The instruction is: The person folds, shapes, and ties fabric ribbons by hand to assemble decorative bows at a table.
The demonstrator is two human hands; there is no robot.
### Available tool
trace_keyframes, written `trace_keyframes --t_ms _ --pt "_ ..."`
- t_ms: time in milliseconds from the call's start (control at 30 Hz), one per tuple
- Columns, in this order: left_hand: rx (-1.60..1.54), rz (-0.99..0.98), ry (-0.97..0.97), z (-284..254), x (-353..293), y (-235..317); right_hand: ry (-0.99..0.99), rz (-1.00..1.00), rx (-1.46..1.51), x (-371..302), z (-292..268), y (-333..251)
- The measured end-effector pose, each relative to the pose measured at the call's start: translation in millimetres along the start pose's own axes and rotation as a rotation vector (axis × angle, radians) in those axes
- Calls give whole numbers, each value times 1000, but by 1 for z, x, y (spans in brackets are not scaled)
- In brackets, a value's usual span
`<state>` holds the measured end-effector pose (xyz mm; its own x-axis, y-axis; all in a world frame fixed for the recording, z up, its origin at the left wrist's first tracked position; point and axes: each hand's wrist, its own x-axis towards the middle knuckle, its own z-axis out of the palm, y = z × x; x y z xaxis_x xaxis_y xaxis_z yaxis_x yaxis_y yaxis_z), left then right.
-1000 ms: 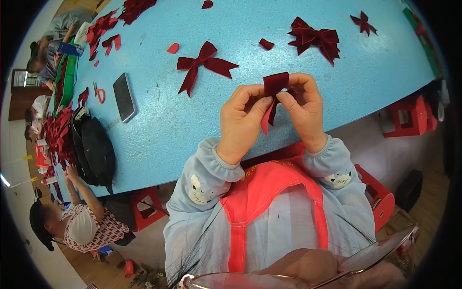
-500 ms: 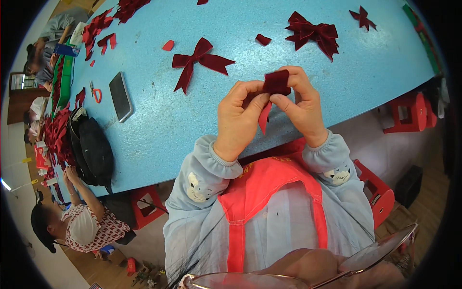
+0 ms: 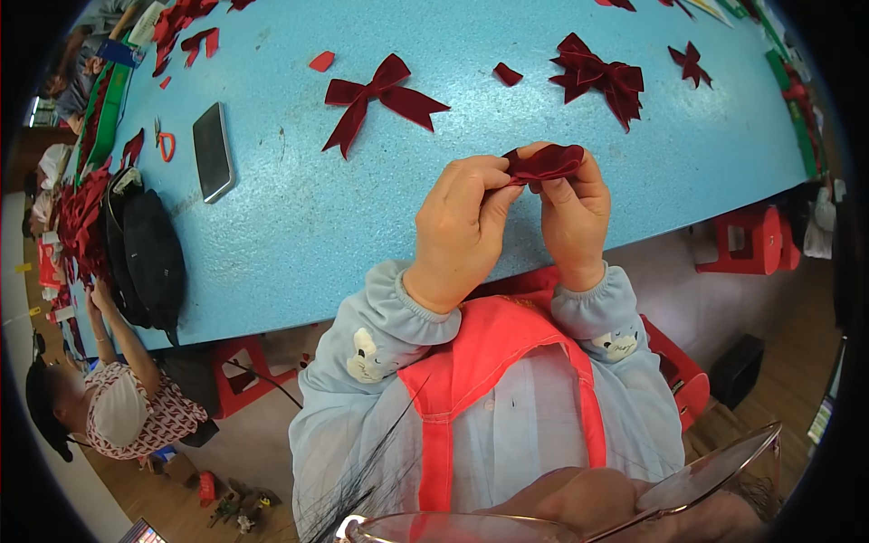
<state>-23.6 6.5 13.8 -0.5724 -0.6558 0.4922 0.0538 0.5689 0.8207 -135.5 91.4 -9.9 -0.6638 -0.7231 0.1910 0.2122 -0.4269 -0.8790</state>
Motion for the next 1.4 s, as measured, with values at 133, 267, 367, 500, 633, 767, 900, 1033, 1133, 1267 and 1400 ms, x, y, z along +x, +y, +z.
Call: trace_keyframes --t_ms 133,267,367,500,633,767,900,1033,1133,1267,1400 --pt "90 172 43 -2 -2 -6 -68 -17 -74 -1 13 -9" --pt "71 273 69 -6 -1 -3 -60 -48 -76 -1 7 -2" --pt "21 246 56 -6 -4 -3 -72 -45 32 0 7 -1" --pt "-47 186 53 -4 -8 -3 -81 -71 21 -3 10 -1" --pt "-158 55 54 -2 -12 2 -73 -83 116 -6 7 6" --pt "-147 16 11 -3 -12 2 -15 -60 96 -6 11 5" --pt "-181 -99 -3 3 -11 3 144 -41 -127 -8 15 10" --pt "-507 -508 38 4 -3 6 174 -157 -251 -11 14 14" --pt "-626 -679 -102 -5 2 -2 104 -223 -295 -11 7 16" --pt "-418 -572 -234 -16 9 1 75 -268 -294 -7 1 22" --pt "-295 -463 -284 -18 7 2 15 -200 -237 -7 0 18"
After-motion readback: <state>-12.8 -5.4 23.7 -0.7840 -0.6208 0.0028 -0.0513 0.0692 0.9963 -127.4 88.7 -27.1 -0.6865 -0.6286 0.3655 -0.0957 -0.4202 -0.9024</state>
